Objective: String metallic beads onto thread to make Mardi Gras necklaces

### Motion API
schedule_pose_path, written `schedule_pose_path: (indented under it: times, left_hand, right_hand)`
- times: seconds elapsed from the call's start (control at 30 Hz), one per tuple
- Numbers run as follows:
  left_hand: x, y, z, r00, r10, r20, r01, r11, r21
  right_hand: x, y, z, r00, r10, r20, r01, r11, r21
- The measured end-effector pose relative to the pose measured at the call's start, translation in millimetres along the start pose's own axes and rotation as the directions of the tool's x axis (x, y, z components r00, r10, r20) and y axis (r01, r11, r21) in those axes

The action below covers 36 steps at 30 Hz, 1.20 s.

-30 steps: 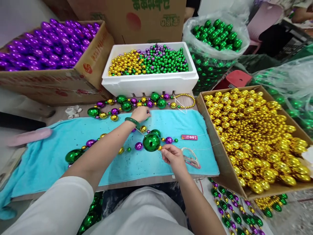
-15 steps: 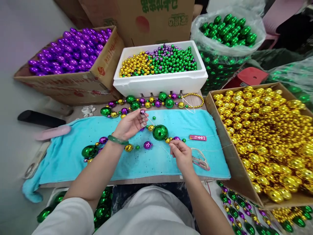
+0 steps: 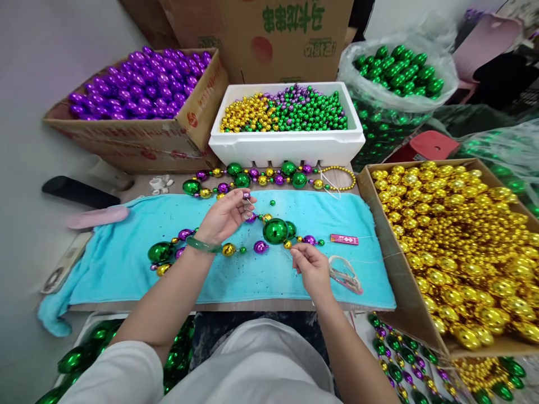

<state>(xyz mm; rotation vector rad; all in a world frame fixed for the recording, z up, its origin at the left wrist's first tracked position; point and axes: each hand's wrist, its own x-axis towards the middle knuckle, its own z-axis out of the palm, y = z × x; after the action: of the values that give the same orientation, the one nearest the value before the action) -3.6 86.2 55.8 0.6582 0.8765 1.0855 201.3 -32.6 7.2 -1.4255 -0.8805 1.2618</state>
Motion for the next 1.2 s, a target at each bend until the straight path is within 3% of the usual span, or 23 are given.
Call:
schedule_pose_path:
  times: [0.13, 0.33, 0.5, 0.6, 0.7, 0.8, 1.0, 1.2]
  left_hand:
    - [-5, -4, 1.0, 0.998, 0.067, -0.003, -0.066, 0.995, 0.08]
    - [-13, -18, 8.7, 0.999, 0.019, 0.043, -0.026, 0.982, 0.186]
    - [-14, -23, 9.7, 0.997, 0.082, 0.006, -0.081, 0.963, 0.257]
    - [-16, -22, 10.7, 0.991, 0.124, 0.039, -0.13, 0.929, 0.348]
    - [-20, -20, 15.9, 0.985, 0.158, 0.072, -0.174, 0.902, 0.396]
    - [-23, -19, 24.5, 0.975, 0.188, 0.118, -0.221, 0.875, 0.432]
    - [-24, -19, 40.0, 0.948, 0.234, 0.215, -0.31, 0.835, 0.456]
    - [-24, -16, 44.3, 0.923, 0.33, 0.199, -0.384, 0.835, 0.393]
  right_hand:
    - [-1, 1, 2, 1.0, 0.007, 0.007, -0.007, 1.0, -0.008]
    - [2, 2, 10, 0.996, 0.088, 0.021, -0.089, 0.993, 0.072]
    - [8, 10, 12, 0.971, 0.182, 0.157, -0.186, 0.982, 0.012]
    - [11, 20, 9, 0.979, 0.126, 0.163, -0.102, 0.984, -0.147]
    - [11, 21, 6, 0.999, -0.024, 0.048, 0.036, 0.962, -0.269]
    - [10, 8, 8, 0.995, -0.098, 0.014, 0.099, 0.979, -0.177]
    - [18, -13, 24, 0.984, -0.032, 0.178, 0.027, 0.999, 0.035]
    - [27, -8, 26, 0.956, 0.024, 0.294, -0.027, 1.0, 0.007]
